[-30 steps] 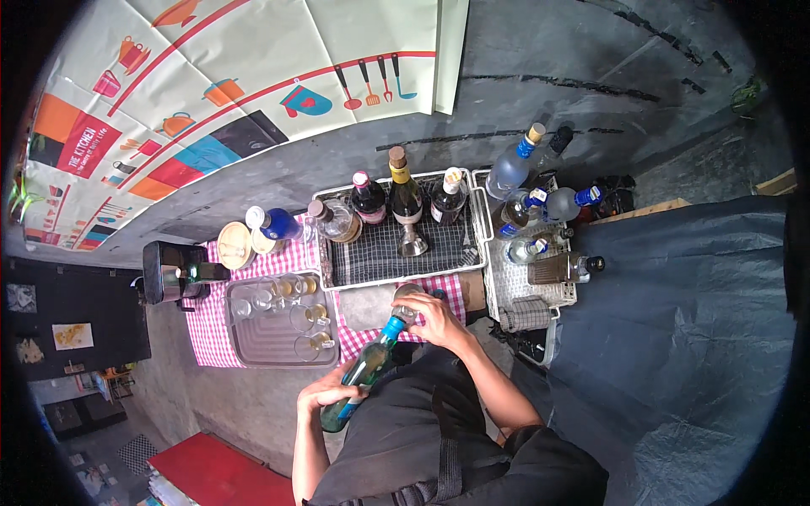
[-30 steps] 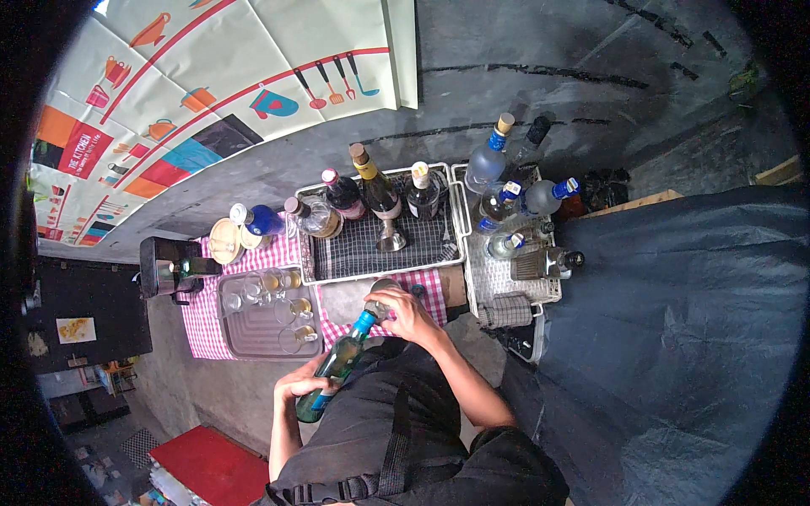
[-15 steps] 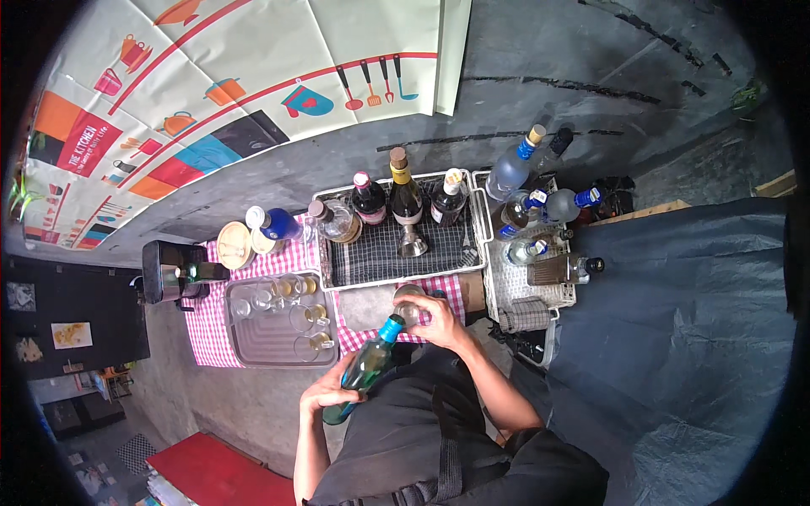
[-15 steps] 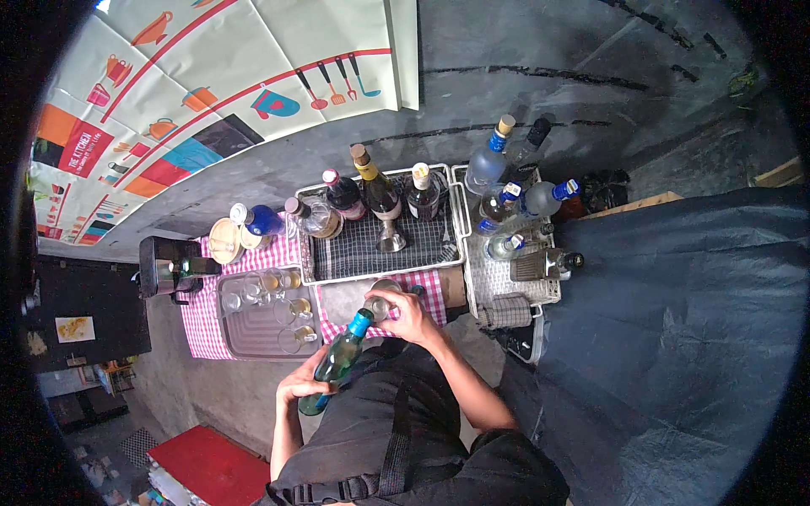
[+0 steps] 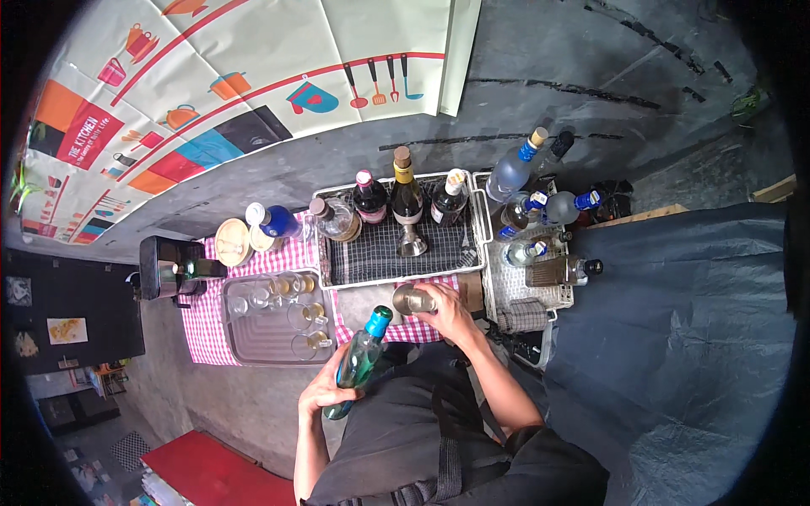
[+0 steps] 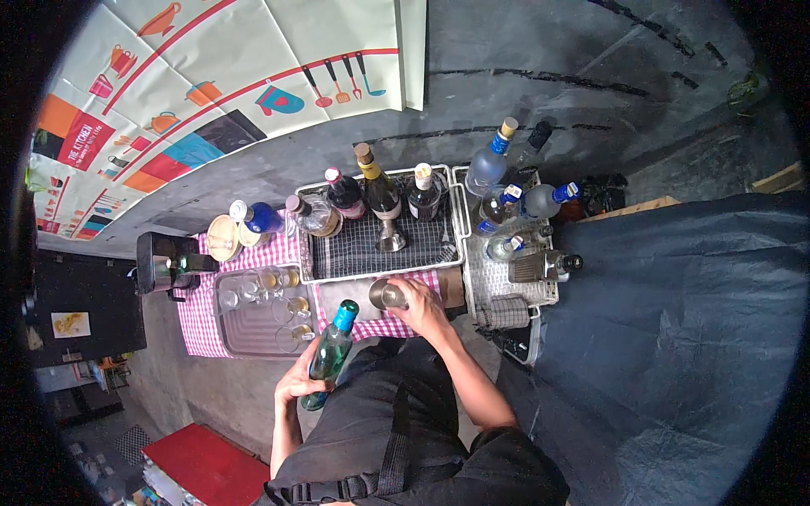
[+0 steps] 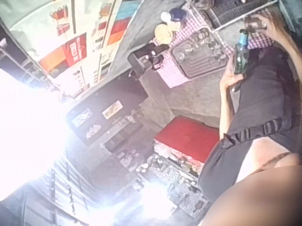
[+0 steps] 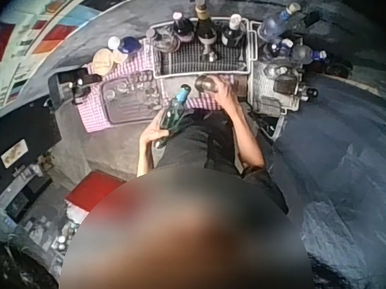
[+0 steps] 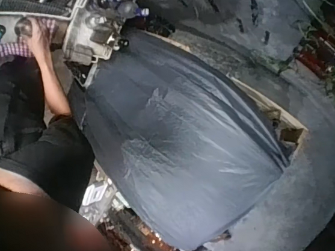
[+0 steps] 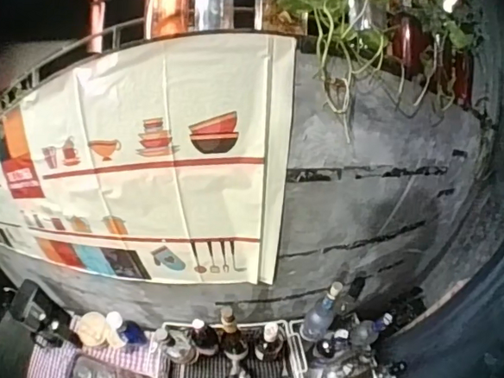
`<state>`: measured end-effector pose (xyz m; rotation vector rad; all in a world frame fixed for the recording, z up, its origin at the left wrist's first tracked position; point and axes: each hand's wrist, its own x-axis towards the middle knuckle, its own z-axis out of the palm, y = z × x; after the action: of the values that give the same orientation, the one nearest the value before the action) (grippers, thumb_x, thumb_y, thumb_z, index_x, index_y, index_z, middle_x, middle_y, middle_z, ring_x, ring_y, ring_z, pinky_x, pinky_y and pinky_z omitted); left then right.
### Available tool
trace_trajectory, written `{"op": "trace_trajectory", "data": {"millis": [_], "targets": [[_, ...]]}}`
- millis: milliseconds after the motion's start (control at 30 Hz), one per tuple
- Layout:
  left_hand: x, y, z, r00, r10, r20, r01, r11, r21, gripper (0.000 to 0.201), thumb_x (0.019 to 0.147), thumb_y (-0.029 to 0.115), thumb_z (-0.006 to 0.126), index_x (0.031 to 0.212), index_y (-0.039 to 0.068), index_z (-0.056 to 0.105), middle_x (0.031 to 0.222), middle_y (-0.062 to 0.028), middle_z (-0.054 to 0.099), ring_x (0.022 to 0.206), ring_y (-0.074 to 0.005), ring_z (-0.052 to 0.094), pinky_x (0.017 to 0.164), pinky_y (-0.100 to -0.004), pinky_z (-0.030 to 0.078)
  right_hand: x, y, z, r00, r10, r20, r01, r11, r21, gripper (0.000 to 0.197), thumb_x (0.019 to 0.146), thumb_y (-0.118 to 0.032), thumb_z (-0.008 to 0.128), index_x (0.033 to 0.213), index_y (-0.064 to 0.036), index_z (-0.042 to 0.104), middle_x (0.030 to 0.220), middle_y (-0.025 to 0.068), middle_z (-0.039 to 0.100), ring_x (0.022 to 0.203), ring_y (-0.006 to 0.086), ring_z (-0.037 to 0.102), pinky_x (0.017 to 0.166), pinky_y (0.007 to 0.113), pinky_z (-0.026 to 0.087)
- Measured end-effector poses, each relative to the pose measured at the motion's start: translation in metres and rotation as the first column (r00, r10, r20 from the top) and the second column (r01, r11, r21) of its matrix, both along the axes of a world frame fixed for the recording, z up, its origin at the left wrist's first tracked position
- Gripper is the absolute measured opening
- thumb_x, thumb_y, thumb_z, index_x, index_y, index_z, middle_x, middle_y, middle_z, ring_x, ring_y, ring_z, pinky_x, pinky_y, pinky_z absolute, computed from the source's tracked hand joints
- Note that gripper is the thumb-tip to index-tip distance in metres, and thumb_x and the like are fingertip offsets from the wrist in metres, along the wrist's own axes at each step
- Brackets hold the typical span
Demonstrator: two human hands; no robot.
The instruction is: The person shakes a metal shaker, pours the liquid into several small glasses on a tray, and then opens a bottle to pour another liquid into a jigger.
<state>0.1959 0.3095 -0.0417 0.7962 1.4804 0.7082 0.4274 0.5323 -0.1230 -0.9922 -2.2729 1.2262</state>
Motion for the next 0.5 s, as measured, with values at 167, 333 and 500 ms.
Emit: {"op": "trace_trajectory", "data": {"millis": [167, 333, 500], "targets": [[0.0, -0.011, -0.01, 0.998, 0.058, 0.032, -0.058, 0.998, -0.004, 0.115, 0.057, 0.018, 0.086, 0.157, 0.003, 0.03, 0.149, -0.0176, 0.048, 0.14, -0.0277, 0.043, 0.117, -0.038, 0.032, -0.008, 0.0, 0.002, 0.987, 0.071, 0.141, -0.079, 0.995, 0.056, 0.059, 0.075, -0.009, 0.083, 0.13, -0.0053, 0.062, 0.121, 0.0167, 0.065, 0.117, 0.0354, 0.06, 0.102, 0.044, 0.048], [0.0, -0.011, -0.012, 0.999, 0.035, -0.002, -0.035, 0.999, 0.0, 0.113, 0.058, 0.018, 0.086, 0.156, 0.002, 0.031, 0.148, -0.0182, 0.048, 0.139, -0.0283, 0.044, 0.116, -0.0394, 0.034, -0.013, -0.004, -0.005, 0.978, 0.078, 0.192, -0.104, 0.986, 0.131, 0.064, 0.072, -0.007, 0.084, 0.131, -0.0029, 0.063, 0.12, 0.0184, 0.062, 0.115, 0.0341, 0.058, 0.1, 0.043, 0.049], [-0.001, -0.015, -0.016, 0.998, 0.047, 0.032, -0.048, 0.999, 0.015, 0.112, 0.059, 0.017, 0.086, 0.155, 0.002, 0.031, 0.147, -0.0185, 0.049, 0.138, -0.0282, 0.045, 0.116, -0.0391, 0.035, -0.017, -0.002, 0.005, 0.976, 0.099, 0.192, -0.122, 0.986, 0.114, 0.064, 0.07, -0.005, 0.084, 0.13, -0.0004, 0.064, 0.114, 0.0183, 0.062, 0.107, 0.0346, 0.058, 0.096, 0.043, 0.049]]}}
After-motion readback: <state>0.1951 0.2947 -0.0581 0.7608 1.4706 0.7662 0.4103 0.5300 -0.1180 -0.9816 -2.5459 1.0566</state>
